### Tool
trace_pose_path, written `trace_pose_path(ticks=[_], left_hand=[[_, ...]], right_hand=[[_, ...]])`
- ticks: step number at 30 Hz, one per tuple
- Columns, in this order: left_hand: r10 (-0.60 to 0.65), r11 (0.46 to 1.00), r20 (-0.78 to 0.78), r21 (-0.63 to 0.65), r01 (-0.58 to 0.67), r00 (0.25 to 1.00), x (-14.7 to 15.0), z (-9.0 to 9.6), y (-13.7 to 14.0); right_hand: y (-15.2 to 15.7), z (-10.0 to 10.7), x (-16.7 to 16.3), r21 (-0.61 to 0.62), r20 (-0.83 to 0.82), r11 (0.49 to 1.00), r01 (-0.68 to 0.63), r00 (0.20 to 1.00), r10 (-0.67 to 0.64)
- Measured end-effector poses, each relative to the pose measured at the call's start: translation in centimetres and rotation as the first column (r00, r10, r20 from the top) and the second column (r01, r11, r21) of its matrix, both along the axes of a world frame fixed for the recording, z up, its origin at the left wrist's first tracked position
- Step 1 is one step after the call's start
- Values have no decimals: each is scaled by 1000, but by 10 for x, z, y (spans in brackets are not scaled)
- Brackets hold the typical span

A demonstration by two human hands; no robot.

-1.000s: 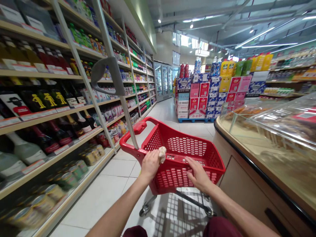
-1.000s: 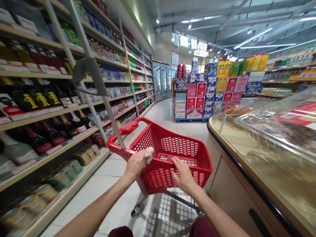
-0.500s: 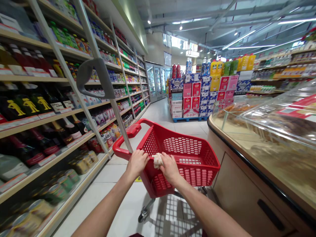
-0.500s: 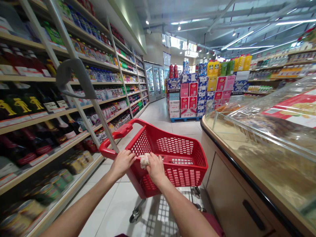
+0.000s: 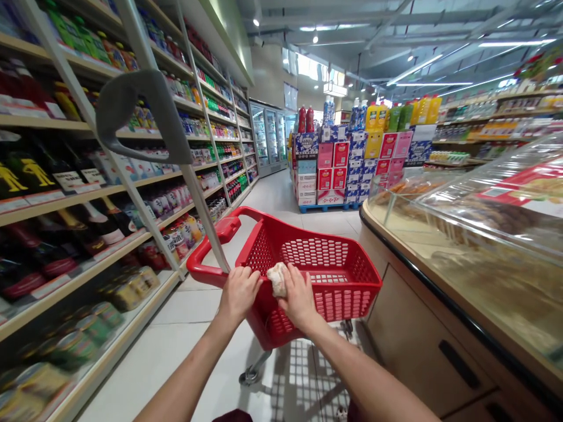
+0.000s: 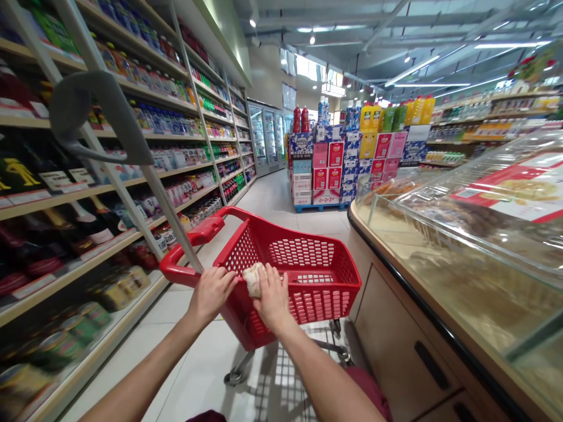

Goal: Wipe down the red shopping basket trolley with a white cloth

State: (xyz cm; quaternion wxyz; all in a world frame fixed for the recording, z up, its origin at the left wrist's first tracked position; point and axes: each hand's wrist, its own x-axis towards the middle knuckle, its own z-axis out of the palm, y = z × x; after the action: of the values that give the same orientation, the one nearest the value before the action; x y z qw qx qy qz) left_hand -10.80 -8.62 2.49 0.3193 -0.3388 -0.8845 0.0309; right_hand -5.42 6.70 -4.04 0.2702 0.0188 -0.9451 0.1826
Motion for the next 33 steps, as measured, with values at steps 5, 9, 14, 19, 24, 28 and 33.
trace_pose_path(ticks=[5, 9, 14, 19, 24, 28, 33], left_hand=[[-30, 999, -13, 10, 30, 999, 5, 0, 1], [-36, 999, -15, 16, 37, 999, 4, -1, -2], [-66, 995, 9, 73, 66, 998, 2, -4, -1], [-55, 996, 1, 68, 55, 998, 3, -4, 2], [-62, 998, -1, 21, 62, 998, 3, -1, -7], [-57, 998, -2, 29, 57, 998, 4, -2, -13], [-58, 998, -8, 32, 58, 998, 4, -2, -11]], right_hand=[[-6, 1, -6, 22, -78, 994, -107, 991, 108], [53, 7, 10, -103, 16, 995, -3, 1000, 4], [140, 6, 38, -114, 133, 899, 424, 903, -409], [97, -6, 31, -86, 116, 984, 158, 982, -148], [109, -12, 40, 87, 95, 995, 54, 994, -63], [186, -16, 70, 140, 184, 915, 378, 898, -399], [163, -14, 63, 74, 170, 918, 391, 902, -398]])
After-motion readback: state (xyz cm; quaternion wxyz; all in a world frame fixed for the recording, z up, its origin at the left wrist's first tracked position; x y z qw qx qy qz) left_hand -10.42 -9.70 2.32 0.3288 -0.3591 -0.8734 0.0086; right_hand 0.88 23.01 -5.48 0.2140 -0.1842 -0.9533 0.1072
